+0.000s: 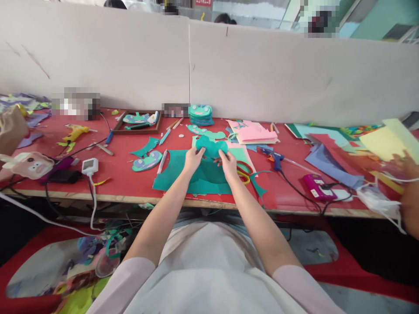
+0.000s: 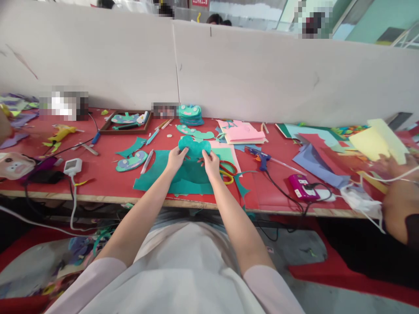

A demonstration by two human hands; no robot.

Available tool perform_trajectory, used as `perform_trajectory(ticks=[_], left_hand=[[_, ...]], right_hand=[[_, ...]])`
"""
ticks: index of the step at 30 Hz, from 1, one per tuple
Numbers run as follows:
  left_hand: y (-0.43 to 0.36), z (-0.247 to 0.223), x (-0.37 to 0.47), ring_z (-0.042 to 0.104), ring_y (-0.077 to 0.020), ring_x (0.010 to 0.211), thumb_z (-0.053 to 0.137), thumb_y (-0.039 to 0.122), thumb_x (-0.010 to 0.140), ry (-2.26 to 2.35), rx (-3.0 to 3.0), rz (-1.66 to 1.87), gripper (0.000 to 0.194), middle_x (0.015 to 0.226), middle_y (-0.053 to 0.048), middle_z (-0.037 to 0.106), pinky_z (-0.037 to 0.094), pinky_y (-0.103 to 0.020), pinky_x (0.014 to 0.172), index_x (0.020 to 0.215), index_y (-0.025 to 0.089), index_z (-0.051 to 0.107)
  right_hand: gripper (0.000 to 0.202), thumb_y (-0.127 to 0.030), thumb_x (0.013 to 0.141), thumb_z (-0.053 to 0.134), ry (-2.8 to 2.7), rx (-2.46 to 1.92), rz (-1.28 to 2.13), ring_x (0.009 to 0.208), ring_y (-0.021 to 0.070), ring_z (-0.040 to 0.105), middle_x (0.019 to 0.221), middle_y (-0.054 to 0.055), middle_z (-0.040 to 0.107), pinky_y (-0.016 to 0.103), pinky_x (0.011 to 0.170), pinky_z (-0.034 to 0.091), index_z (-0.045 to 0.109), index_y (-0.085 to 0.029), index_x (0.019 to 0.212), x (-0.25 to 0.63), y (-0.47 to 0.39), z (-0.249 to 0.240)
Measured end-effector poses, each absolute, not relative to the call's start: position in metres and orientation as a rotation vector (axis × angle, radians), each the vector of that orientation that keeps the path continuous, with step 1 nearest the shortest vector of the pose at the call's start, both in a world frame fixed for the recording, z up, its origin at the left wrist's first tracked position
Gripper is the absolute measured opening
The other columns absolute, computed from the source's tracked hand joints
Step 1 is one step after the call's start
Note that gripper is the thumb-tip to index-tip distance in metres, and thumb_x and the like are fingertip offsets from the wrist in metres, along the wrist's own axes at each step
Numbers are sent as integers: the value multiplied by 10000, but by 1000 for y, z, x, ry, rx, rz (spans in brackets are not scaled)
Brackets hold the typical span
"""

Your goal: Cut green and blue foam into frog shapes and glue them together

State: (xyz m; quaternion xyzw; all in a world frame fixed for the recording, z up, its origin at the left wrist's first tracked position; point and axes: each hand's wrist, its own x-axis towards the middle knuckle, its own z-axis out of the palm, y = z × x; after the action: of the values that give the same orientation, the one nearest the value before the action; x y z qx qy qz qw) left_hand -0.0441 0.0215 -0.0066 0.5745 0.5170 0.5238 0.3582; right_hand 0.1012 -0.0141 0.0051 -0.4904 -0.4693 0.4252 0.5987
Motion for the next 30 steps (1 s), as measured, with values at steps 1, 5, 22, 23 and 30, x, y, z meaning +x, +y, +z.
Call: perform_trajectory(ticks=[1, 5, 22, 23, 30], left_hand=[[22, -7, -44, 592, -143, 485, 547, 374, 820, 1335, 1486, 1360, 225, 525, 5, 620, 439, -233, 490, 730, 175, 600], [24, -9, -45, 601, -148, 488, 540, 377, 825, 1334, 1459, 1371, 224, 540, 7, 621, 439, -236, 486, 751, 174, 600], [21, -2, -46, 614, -133, 503, 520, 300, 843, 1352, 1332, 1410, 157, 606, 7, 617, 435, -217, 475, 812, 165, 594], [21, -1, -46, 613, -134, 503, 519, 299, 843, 1353, 1333, 1408, 158, 593, 9, 611, 434, -217, 475, 806, 164, 593], [19, 0, -45, 596, -130, 473, 520, 311, 841, 1325, 1316, 1420, 162, 549, 17, 593, 421, -214, 462, 794, 167, 578]], right_hand=[[326, -513, 726, 589, -1095, -1135, 985, 568, 166, 617, 586, -18, 587, 254, 450, 406, 554, -196, 798, 101, -14, 5], [309, -494, 718, 609, -1133, -1119, 1008, 527, 153, 602, 556, -30, 576, 245, 438, 400, 554, -197, 783, 103, -11, -2], [397, -627, 751, 528, -1018, -1101, 1017, 672, 194, 661, 656, -2, 568, 286, 528, 516, 466, -236, 773, 106, -10, -2], [398, -629, 752, 524, -1025, -1116, 1011, 676, 195, 661, 652, -2, 567, 286, 527, 516, 459, -236, 763, 106, -10, -2], [403, -596, 744, 556, -904, -1132, 962, 622, 183, 665, 848, 32, 626, 288, 482, 492, 381, -242, 824, 106, -9, -4]])
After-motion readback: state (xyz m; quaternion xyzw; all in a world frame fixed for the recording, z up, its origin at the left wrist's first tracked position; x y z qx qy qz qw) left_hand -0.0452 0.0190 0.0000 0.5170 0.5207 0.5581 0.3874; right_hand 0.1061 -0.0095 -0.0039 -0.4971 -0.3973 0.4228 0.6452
